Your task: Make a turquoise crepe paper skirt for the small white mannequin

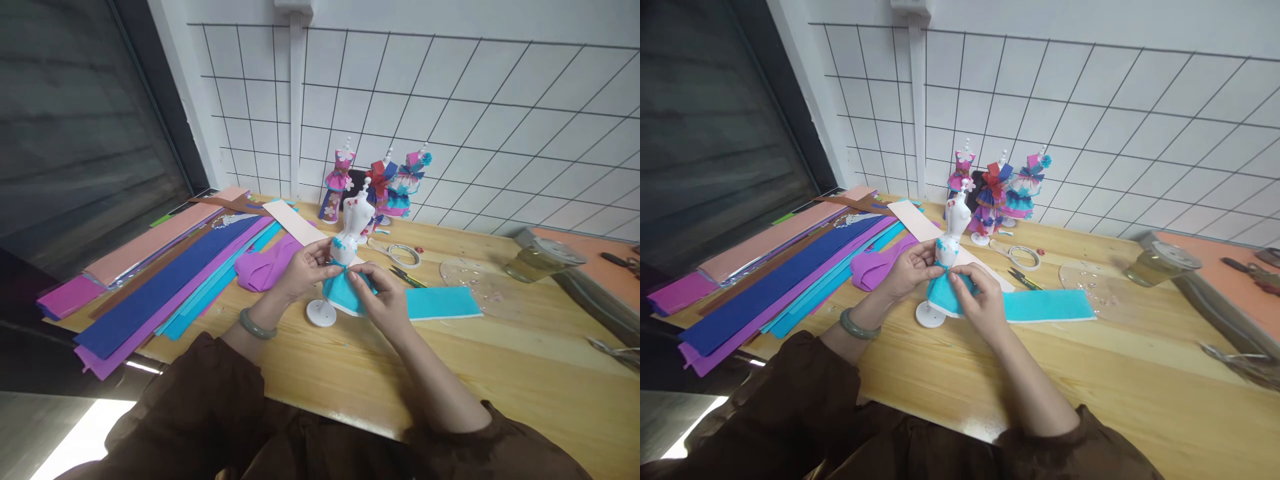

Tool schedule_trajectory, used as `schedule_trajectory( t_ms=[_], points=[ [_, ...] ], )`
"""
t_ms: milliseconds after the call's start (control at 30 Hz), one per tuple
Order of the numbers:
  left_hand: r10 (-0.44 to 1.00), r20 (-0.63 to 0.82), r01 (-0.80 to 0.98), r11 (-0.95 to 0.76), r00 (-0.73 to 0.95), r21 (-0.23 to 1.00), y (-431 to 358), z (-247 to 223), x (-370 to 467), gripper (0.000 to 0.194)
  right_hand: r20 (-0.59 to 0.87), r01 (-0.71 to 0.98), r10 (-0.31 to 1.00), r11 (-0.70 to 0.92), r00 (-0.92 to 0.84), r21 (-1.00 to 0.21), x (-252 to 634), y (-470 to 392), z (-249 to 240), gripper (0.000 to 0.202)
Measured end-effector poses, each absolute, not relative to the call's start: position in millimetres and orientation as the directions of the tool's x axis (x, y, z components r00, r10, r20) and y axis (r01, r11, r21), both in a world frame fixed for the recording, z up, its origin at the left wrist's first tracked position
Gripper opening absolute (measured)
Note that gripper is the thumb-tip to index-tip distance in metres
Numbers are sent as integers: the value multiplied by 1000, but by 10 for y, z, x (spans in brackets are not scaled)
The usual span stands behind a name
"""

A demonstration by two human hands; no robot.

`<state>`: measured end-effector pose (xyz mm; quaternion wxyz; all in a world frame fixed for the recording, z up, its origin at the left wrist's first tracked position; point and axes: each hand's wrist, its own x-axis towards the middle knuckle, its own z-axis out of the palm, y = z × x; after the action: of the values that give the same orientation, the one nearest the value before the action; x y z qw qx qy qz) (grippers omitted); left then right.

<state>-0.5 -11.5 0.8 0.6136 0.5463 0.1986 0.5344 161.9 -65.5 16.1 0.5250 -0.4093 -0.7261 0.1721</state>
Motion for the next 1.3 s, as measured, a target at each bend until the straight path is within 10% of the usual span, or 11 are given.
schedule_trajectory(
  t_ms=[1300],
  points=[
    [878, 230, -417, -38, 419, 908, -203, 77, 0, 63, 590, 360, 808, 554, -12, -751, 1601, -631, 75, 11]
  ],
)
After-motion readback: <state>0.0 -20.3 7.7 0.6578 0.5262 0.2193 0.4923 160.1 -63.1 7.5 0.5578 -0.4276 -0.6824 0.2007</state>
